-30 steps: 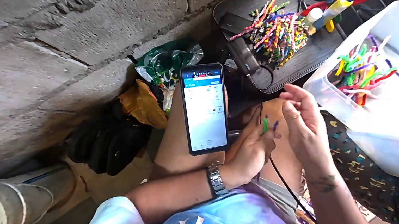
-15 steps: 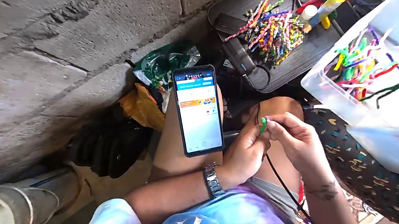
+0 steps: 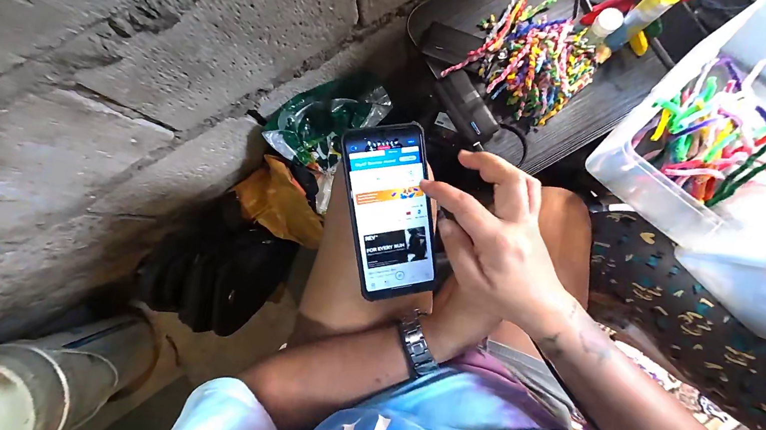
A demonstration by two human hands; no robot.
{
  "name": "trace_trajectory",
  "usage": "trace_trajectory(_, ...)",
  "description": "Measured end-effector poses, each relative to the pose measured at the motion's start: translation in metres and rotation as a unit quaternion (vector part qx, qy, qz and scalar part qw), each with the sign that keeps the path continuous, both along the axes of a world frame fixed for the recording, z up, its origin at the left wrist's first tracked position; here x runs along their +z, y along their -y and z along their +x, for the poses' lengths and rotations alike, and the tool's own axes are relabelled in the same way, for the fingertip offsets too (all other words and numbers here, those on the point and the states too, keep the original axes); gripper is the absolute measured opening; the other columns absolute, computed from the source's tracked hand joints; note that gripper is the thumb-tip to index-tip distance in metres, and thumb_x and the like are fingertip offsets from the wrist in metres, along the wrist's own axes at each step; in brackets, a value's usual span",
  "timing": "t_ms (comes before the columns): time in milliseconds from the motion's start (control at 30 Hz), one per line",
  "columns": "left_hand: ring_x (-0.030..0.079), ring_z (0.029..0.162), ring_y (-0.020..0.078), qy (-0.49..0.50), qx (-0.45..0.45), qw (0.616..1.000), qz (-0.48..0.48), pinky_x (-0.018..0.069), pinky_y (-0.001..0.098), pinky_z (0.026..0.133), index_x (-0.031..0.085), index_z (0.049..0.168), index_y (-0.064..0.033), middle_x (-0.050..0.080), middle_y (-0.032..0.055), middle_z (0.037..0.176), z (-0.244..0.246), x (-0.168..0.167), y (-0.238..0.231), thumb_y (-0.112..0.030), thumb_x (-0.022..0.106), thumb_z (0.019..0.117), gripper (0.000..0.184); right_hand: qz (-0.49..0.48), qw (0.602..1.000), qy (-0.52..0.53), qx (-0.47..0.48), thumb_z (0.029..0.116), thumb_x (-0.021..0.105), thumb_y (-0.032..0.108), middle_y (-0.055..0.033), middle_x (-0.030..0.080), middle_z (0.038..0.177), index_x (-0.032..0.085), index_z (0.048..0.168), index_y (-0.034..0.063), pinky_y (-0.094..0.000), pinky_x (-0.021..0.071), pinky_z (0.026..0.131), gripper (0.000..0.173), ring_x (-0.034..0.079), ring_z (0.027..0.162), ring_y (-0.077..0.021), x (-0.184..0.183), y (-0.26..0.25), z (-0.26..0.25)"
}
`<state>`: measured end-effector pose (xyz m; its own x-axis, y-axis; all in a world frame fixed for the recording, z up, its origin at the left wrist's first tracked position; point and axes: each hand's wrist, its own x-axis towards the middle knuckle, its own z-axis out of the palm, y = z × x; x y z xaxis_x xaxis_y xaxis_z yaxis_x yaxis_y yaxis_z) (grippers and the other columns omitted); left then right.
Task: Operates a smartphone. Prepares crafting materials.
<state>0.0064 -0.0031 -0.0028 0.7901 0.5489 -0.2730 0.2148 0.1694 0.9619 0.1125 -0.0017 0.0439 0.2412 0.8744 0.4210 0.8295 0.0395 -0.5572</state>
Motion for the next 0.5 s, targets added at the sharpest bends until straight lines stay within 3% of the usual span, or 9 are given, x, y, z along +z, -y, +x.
trace_trajectory(133,0.062,0.087,0.0049,-0.012,0.007,0.999,-0.037,0.0522,0.0235,0.080,0.066,0.105,0.0058,0.066,0.0060,0.091,-0.001,-0.002,0.002,0.000,0.070,0.0871,0.019,-0.010,1.000,0.014,0.020,0.0982,0.046,0.024,-0.0230,0.045,0.151,0.069,0.134,0.0201,-0.0567,0.0381,0.106,0.043,0.042,0.137,-0.0421,0.000,-0.016,-0.006)
trace_trajectory(233,0.061,0.093,0.0072,-0.038,-0.024,0.999,-0.027,0.0500,0.0236,0.085,0.066,0.108,0.0095,0.066,0.0106,0.096,-0.004,0.009,0.000,0.001,0.068,0.0894,0.020,0.000,0.999,0.016,0.030,0.0995,0.046,0.024,-0.0227,0.043,0.154,0.070,0.133,0.0217,-0.0590,0.0346,0.110,0.041,0.040,0.141,-0.0428,-0.001,-0.020,-0.010)
trace_trajectory(333,0.061,0.095,0.0081,-0.068,-0.037,0.995,-0.058,0.0494,0.0241,0.087,0.066,0.111,0.0093,0.066,0.0114,0.099,-0.003,0.018,-0.003,0.002,0.067,0.0907,0.022,-0.014,0.999,0.029,0.035,0.0998,0.046,0.024,-0.0196,0.041,0.158,0.070,0.133,0.0252,-0.0608,0.0355,0.107,0.041,0.037,0.143,-0.0446,-0.004,-0.022,-0.012)
trace_trajectory(433,0.061,0.090,0.0023,-0.005,0.014,0.994,-0.111,0.0511,0.0201,0.082,0.063,0.111,0.0054,0.064,0.0043,0.095,-0.001,0.012,0.000,0.003,0.066,0.0894,0.021,0.009,0.999,0.005,0.037,0.1008,0.041,0.023,-0.0206,0.043,0.156,0.067,0.136,0.0202,-0.0603,0.0346,0.110,0.044,0.038,0.144,-0.0423,0.000,-0.018,-0.007)
trace_trajectory(500,0.059,0.086,0.0023,0.040,0.038,0.992,-0.111,0.0503,0.0194,0.078,0.059,0.117,0.0063,0.061,0.0052,0.097,0.004,0.007,0.000,0.004,0.061,0.0910,0.027,0.031,0.999,-0.009,0.030,0.1020,0.038,0.024,-0.0223,0.044,0.153,0.064,0.139,0.0140,-0.0564,0.0354,0.110,0.046,0.040,0.142,-0.0390,0.003,-0.012,-0.001)
